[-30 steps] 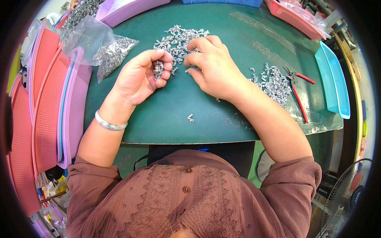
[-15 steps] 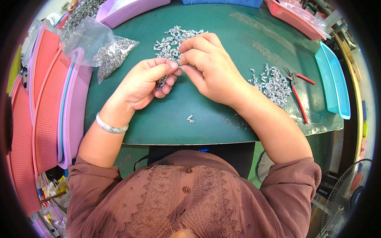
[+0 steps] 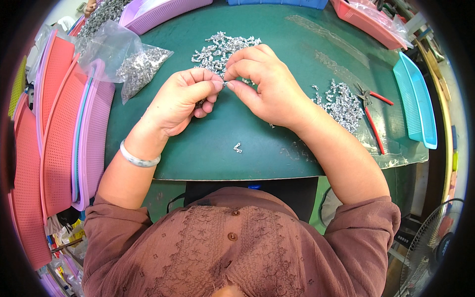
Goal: The person sits at a green workbench and assembles small silver metal components by hand. They pick up individual pieces from a pile, connect them together, and place the assembled parts back onto the table. The workspace includes colorful plastic baskets and a pair of pliers nearby.
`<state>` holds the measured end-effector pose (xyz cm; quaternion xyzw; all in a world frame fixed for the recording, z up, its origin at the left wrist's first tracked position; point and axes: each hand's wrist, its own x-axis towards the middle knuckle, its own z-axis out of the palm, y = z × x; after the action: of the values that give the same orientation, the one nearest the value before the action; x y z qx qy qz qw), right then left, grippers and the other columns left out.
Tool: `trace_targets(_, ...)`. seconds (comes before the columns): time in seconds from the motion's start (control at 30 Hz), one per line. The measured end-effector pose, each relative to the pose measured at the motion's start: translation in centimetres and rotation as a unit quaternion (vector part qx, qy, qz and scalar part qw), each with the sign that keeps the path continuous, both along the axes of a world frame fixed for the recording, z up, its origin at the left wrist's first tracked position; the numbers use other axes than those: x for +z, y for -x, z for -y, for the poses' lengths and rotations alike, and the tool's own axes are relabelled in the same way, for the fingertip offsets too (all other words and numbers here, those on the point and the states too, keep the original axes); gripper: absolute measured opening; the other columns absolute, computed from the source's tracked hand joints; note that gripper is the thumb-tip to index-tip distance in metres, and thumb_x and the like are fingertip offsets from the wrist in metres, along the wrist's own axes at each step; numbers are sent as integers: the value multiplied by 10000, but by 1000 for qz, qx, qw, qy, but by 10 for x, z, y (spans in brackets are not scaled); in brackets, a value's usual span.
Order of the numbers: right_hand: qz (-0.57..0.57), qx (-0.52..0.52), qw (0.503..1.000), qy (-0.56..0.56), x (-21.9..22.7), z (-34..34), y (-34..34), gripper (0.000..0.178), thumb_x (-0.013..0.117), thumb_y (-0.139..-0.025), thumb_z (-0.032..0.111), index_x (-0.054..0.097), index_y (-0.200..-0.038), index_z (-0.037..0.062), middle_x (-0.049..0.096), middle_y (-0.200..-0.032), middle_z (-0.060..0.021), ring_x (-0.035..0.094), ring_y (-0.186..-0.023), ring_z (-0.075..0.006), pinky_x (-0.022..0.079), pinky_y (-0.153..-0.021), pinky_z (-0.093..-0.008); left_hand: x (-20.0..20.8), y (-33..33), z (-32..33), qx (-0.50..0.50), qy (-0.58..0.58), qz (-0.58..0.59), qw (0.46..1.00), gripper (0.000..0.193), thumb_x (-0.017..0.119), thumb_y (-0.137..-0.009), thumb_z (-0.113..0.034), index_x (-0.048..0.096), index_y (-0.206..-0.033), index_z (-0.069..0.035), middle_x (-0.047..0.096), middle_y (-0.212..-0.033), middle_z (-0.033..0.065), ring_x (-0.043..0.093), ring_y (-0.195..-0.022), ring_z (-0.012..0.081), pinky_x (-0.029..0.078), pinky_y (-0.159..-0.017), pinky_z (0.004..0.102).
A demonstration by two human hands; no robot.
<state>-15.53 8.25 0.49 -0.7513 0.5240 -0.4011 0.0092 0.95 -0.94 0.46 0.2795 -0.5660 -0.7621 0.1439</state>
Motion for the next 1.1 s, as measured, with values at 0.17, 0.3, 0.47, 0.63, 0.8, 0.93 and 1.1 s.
trace_targets(0.17, 3, 3, 1000, 8, 1, 0, -1, 107, 616, -694, 26, 573, -786, 59, 569, -903, -72, 507, -881, -266, 421, -771, -350, -1, 0, 0, 0, 0, -4, 1000, 96, 599, -805, -113, 577, -867, -43, 536, -664, -15, 484, -532, 51, 357, -446, 165)
trace_targets(0.3, 4, 0, 1000, 14, 1, 0, -1, 107, 619, -693, 26, 566, -780, 58, 571, -902, -70, 508, -877, -267, 422, -767, -347, -1, 0, 1, -5, -14, -19, 1000, 95, 594, -803, -100, 572, -876, -44, 541, -682, -8, 491, -550, 59, 369, -466, 173)
trace_targets(0.47, 5, 6, 1000, 24, 1, 0, -1, 118, 623, -688, 24, 562, -786, 50, 572, -904, -71, 510, -871, -274, 421, -764, -348, 0, -1, 2, -16, -66, -35, 997, 90, 590, -807, -98, 561, -882, -57, 537, -690, -2, 489, -560, 67, 370, -475, 180)
trace_targets(0.63, 9, 10, 1000, 18, 7, -2, -4, 146, 619, -688, 12, 563, -818, 48, 564, -921, -90, 512, -869, -278, 419, -761, -349, 0, 1, -2, -11, -133, -22, 991, 100, 600, -821, -121, 533, -881, -78, 535, -723, 17, 490, -586, 98, 369, -478, 193)
trace_targets(0.8, 34, -7, 999, 32, 12, -6, -5, 173, 612, -690, -1, 566, -849, 49, 557, -922, -94, 513, -869, -273, 424, -746, -347, -2, 0, 3, -6, -232, -106, 967, 55, 524, -819, -121, 536, -853, -80, 548, -750, 49, 514, -634, 144, 412, -506, 226)
trace_targets(0.93, 39, -2, 998, 45, 13, -6, -1, 159, 605, -695, -11, 560, -838, 41, 555, -908, -82, 512, -859, -266, 429, -732, -339, 9, -6, 16, 41, -244, -162, 955, 83, 511, -807, -123, 545, -833, -52, 564, -783, 69, 546, -658, 170, 462, -531, 248)
trace_targets(1.1, 56, 2, 997, 62, 8, -8, 2, 114, 596, -710, -8, 555, -806, 40, 555, -896, -72, 509, -851, -266, 427, -728, -340, 55, -16, 31, 110, -177, -154, 966, 86, 542, -827, -88, 527, -850, -7, 547, -777, 77, 511, -625, 118, 425, -475, 176)
